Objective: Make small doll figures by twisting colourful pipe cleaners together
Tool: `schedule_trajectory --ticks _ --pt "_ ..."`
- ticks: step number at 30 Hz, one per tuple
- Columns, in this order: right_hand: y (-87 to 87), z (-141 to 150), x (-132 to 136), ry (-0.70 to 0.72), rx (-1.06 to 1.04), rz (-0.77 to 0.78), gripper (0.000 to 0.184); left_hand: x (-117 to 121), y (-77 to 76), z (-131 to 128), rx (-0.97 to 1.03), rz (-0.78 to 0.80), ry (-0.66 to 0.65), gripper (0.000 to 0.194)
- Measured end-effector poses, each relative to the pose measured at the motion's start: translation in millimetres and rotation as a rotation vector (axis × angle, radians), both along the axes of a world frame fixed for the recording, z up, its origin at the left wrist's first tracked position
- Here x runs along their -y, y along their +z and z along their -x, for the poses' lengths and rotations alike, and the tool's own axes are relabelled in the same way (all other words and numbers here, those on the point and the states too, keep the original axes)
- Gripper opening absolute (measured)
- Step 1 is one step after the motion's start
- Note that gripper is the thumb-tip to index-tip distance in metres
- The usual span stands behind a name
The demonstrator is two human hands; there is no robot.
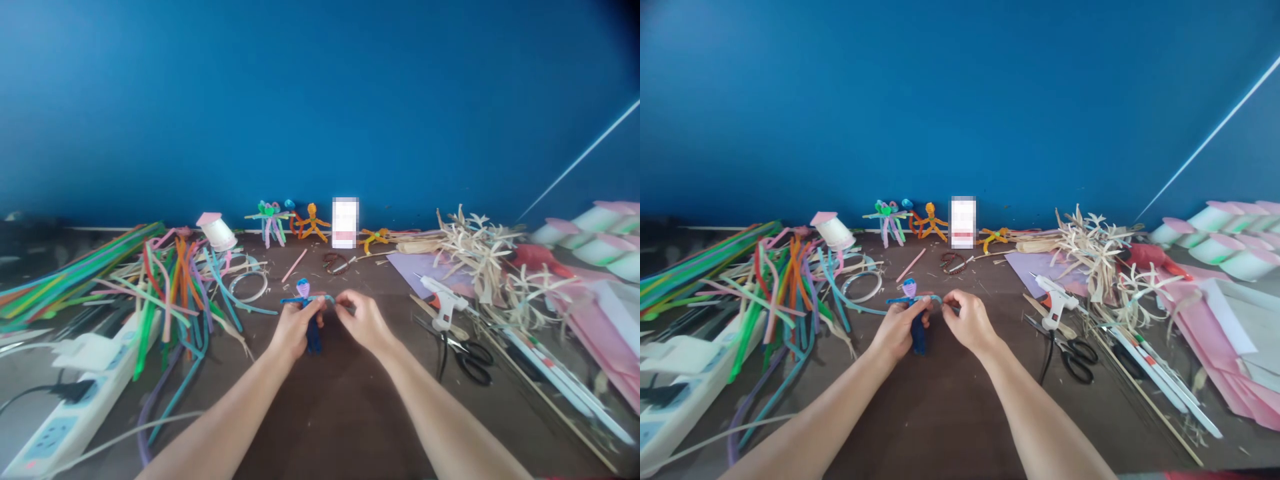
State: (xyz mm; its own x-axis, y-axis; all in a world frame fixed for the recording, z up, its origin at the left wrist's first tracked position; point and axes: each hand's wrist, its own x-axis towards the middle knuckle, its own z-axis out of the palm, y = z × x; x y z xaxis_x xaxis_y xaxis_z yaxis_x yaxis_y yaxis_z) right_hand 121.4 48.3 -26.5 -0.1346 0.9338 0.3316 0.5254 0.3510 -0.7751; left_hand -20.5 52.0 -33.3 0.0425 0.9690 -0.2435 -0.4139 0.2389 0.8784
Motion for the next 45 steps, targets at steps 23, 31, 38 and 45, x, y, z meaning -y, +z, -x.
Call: schedule_trajectory --ticks 23,31,38,45 --pt "6.8 -3.3 -2.9 0.04 -0.279 0.367 0.019 2.2 2.5 6.6 0.003 -0.051 -0.25 0.022" --pt "7.7 1.0 2.7 0.21 -0.119 0.325 0.022 2.2 -0.3 -1.4 -0.133 -0.103 0.009 0.024" --pt "13.1 -0.2 6.0 0.202 -0.107 0.21 0.021 1.9 -1.0 0.0 -0.303 -0.164 0.086 0.026" --pt "16.6 -4.7 2.3 0.035 -0.208 0.173 0.02 0.8 3.2 6.0 -0.192 -0.103 -0.147 0.026"
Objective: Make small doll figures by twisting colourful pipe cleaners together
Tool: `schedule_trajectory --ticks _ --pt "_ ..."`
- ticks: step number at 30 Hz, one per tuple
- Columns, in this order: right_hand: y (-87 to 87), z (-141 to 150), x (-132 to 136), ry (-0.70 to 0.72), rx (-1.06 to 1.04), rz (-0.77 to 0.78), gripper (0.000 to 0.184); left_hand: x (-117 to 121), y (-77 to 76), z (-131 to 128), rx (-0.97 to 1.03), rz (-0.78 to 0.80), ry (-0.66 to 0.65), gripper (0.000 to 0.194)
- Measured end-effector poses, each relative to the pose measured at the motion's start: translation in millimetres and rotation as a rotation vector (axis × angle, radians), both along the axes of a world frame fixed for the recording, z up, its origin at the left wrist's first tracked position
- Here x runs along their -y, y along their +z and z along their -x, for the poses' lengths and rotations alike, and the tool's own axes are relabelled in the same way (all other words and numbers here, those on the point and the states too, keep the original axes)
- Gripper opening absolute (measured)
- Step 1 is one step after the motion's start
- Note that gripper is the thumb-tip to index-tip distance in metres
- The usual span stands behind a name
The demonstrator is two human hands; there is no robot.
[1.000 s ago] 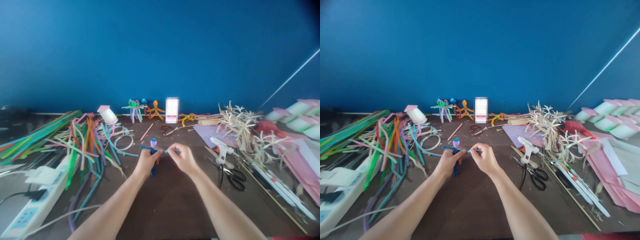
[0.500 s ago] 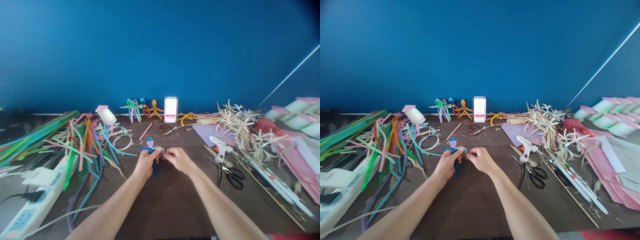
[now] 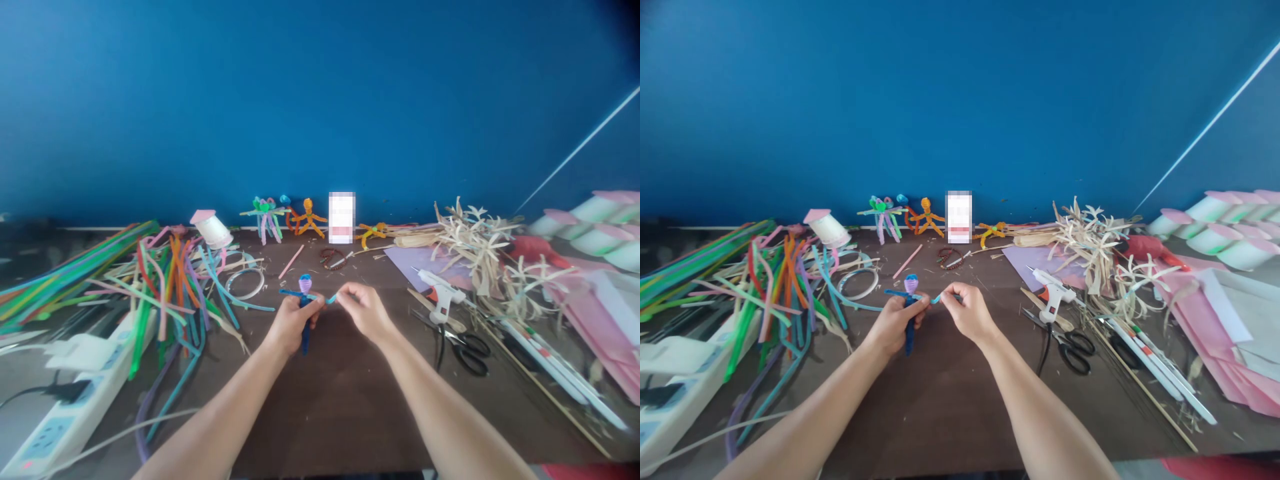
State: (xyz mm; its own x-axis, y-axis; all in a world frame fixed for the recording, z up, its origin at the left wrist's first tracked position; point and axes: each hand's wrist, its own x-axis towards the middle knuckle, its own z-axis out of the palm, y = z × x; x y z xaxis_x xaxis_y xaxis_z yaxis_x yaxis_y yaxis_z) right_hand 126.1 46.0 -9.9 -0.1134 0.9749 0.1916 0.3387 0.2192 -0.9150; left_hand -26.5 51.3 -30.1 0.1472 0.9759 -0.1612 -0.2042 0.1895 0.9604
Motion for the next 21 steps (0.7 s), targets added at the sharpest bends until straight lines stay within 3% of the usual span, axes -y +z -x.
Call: schedule_trajectory --ticks 6,11,16,21 --pt "-10.7 5.2 -3.2 0.017 -0.074 0.188 0.024 2.2 3.5 0.5 0.225 0.164 -0.129 0.025" --pt "-13.1 8.5 -1.7 0.105 -0.017 0.269 0.024 1.2 -2.0 -4.1 0.208 0.101 -0.004 0.023" --pt "-9.7 10.7 3.5 0.199 0.132 0.103 0.027 2.4 -5.9 -7.8 0.008 -0.036 0.171 0.023" --pt "-3.9 10.1 9.8 0.179 0.295 -0.096 0.024 2.8 -7.7 -5.9 -0.232 -0.162 0.201 0.02"
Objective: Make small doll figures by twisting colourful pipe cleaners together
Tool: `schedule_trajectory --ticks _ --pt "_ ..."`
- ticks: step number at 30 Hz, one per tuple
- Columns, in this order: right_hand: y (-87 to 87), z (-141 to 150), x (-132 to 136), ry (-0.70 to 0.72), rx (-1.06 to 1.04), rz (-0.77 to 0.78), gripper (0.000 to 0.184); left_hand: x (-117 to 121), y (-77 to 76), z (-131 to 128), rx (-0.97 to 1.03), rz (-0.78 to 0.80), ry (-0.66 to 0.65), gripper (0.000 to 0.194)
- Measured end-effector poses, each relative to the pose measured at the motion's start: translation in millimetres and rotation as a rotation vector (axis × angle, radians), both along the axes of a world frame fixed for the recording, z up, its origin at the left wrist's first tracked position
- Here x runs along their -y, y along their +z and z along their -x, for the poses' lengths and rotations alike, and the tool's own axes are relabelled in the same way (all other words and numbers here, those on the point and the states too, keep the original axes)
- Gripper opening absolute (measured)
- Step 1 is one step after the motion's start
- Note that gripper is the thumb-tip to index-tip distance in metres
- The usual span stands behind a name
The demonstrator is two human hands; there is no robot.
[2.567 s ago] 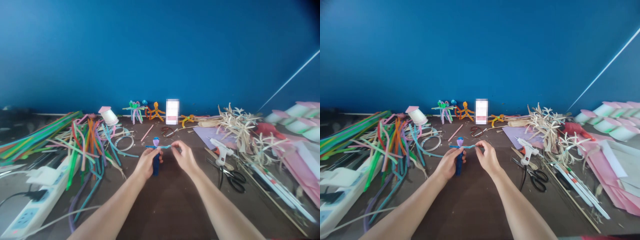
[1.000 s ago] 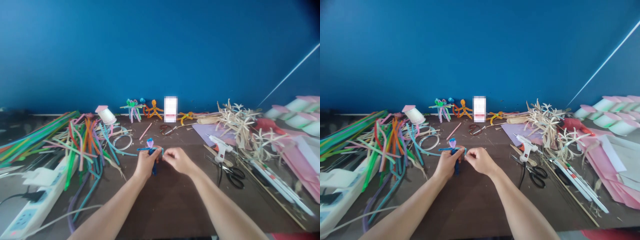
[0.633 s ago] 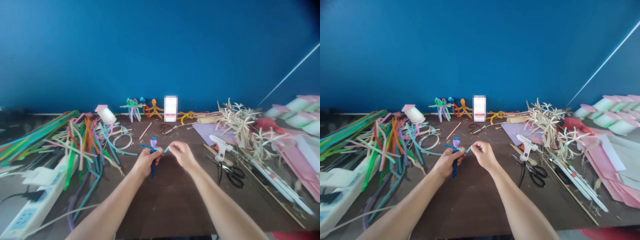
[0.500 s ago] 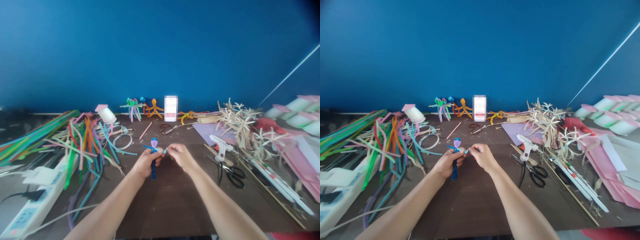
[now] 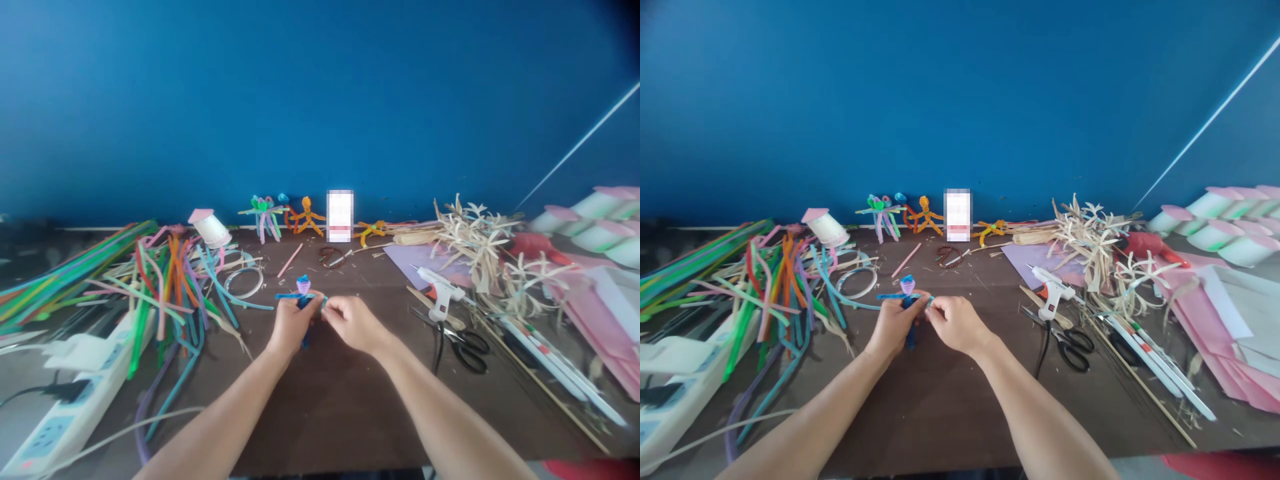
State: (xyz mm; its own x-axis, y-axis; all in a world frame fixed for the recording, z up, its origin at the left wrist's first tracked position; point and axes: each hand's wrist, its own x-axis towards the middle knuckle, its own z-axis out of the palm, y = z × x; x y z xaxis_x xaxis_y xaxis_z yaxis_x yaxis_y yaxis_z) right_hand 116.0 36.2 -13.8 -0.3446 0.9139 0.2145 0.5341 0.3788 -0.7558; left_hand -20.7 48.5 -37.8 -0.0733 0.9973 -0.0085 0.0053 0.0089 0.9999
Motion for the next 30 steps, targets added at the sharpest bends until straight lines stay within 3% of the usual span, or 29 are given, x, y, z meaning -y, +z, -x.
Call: schedule_trajectory --ticks 3,6,12,17,23,26,30 --pt "6.1 -4.4 0.6 -0.033 0.063 -0.111 0.022 -0.7 2.2 1.9 -0.077 -0.012 -0.028 0.019" --pt "10.3 -9.7 -1.9 -0.082 0.056 -0.175 0.022 -0.9 6.1 4.3 -0.082 0.035 -0.15 0.022" --pt "5.8 -11.9 -9.9 -0.088 -0.197 0.138 0.025 -1.8 5.6 9.2 0.196 0.209 -0.425 0.025" --pt "0.7 -9.7 -13.3 -0.126 -0.337 0.364 0.029 0.2 5.7 6.6 0.241 0.263 -0.394 0.028" --pt "-1.0 -11.8 -16.0 -0.141 -0.375 0.403 0.027 2.7 10.4 3.8 0.126 0.274 -0.293 0.037" --pt "-2.6 -13.6 -16.6 -0.087 -0.4 0.401 0.027 1.1 11.2 5.5 0.112 0.271 -0.352 0.034" --pt "-5.0 -13.7 -16.7 -0.042 -0.46 0.466 0.025 -0.5 12.0 9.2 0.235 0.273 -0.461 0.029"
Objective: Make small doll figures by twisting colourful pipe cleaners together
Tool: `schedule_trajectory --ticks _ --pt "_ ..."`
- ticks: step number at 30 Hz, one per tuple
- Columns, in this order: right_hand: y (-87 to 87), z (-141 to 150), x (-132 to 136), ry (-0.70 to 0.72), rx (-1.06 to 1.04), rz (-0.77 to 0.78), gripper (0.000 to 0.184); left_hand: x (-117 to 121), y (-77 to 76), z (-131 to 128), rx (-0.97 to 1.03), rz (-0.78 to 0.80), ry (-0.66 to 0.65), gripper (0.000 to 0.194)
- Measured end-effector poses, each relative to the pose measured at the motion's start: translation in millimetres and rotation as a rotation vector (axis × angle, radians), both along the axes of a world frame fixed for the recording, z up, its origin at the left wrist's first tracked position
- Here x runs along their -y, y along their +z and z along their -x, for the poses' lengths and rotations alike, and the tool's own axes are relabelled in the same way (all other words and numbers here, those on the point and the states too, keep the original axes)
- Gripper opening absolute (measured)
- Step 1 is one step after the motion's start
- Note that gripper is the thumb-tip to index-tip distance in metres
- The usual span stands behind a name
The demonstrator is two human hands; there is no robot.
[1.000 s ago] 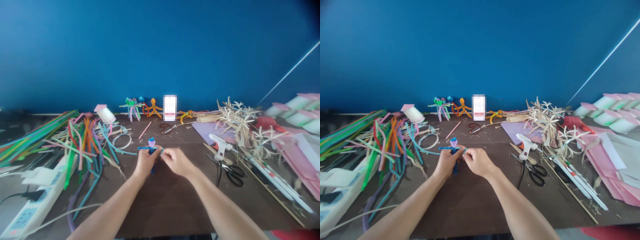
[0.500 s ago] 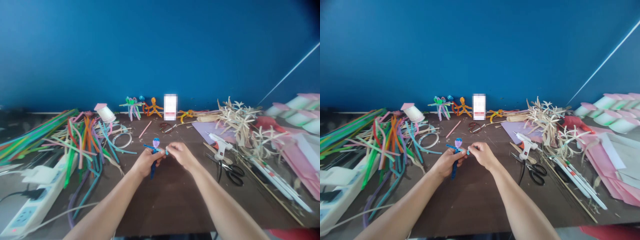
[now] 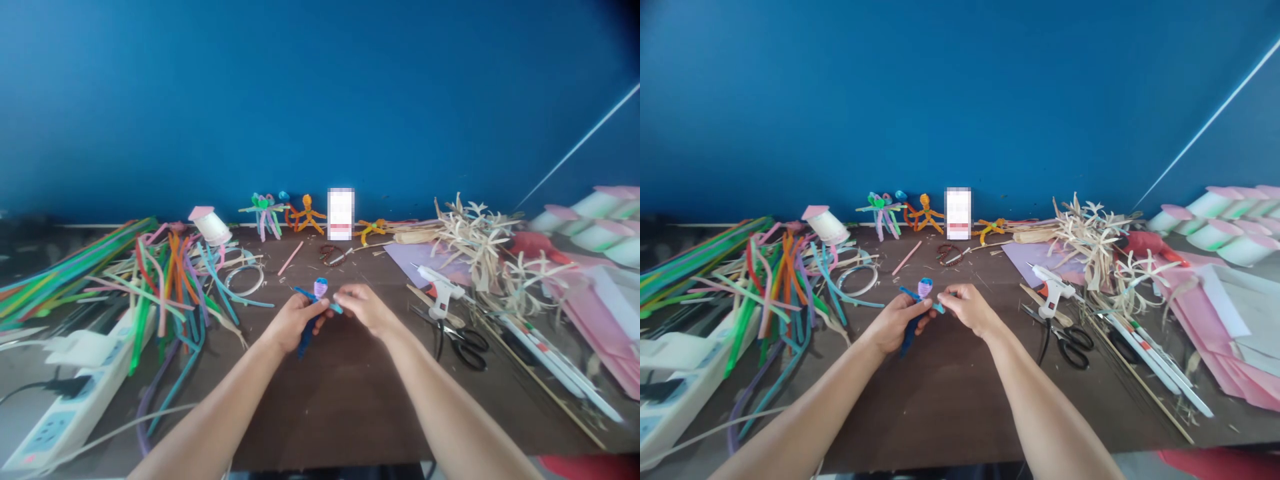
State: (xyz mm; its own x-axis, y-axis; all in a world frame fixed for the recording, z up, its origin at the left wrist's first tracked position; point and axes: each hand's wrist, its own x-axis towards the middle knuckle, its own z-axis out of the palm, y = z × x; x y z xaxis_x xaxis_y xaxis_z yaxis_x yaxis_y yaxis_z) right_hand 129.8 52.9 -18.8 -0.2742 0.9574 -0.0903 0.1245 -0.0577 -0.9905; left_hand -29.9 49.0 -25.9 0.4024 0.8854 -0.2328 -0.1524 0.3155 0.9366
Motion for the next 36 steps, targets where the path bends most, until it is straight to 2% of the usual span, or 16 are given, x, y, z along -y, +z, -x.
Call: schedule_trajectory --ticks 6,10,15,19,22,25,28,30,32,36 --pt "-4.3 7.1 -0.1 -0.007 -0.073 0.079 0.028 0.6 -1.1 -1.6 0.113 0.035 0.08 0.023" --pt "-8.1 12.7 2.3 -0.023 -0.051 0.068 0.032 2.1 -2.5 -9.2 0.166 -0.041 0.253 0.023" --pt "-9.1 17.5 7.6 -0.043 0.026 -0.01 0.032 3.5 -6.0 -16.2 0.118 -0.157 0.456 0.019" --pt "-4.4 18.9 12.4 0.032 0.169 -0.205 0.031 3.7 -9.6 -14.1 -0.033 -0.302 0.509 0.018" --pt "2.4 18.2 16.0 0.064 0.333 -0.332 0.027 2.9 -9.7 -8.7 -0.262 -0.404 0.502 0.023" --pt "10.0 15.2 18.2 0.024 0.489 -0.398 0.026 1.7 -5.7 -3.7 -0.475 -0.477 0.487 0.029" --pt "16.4 9.6 17.8 -0.047 0.585 -0.497 0.028 0.8 0.4 -1.1 -0.534 -0.45 0.389 0.029" --pt "18.8 5.1 15.9 -0.077 0.59 -0.531 0.029 0.4 3.8 -0.1 -0.505 -0.393 0.282 0.027" --pt "19.0 1.0 13.2 -0.077 0.531 -0.496 0.03 0.2 5.7 1.1 -0.414 -0.337 0.167 0.026" --pt "14.1 -1.1 7.6 0.022 0.236 -0.276 0.031 0.6 4.9 2.6 -0.086 -0.173 0.013 0.023"
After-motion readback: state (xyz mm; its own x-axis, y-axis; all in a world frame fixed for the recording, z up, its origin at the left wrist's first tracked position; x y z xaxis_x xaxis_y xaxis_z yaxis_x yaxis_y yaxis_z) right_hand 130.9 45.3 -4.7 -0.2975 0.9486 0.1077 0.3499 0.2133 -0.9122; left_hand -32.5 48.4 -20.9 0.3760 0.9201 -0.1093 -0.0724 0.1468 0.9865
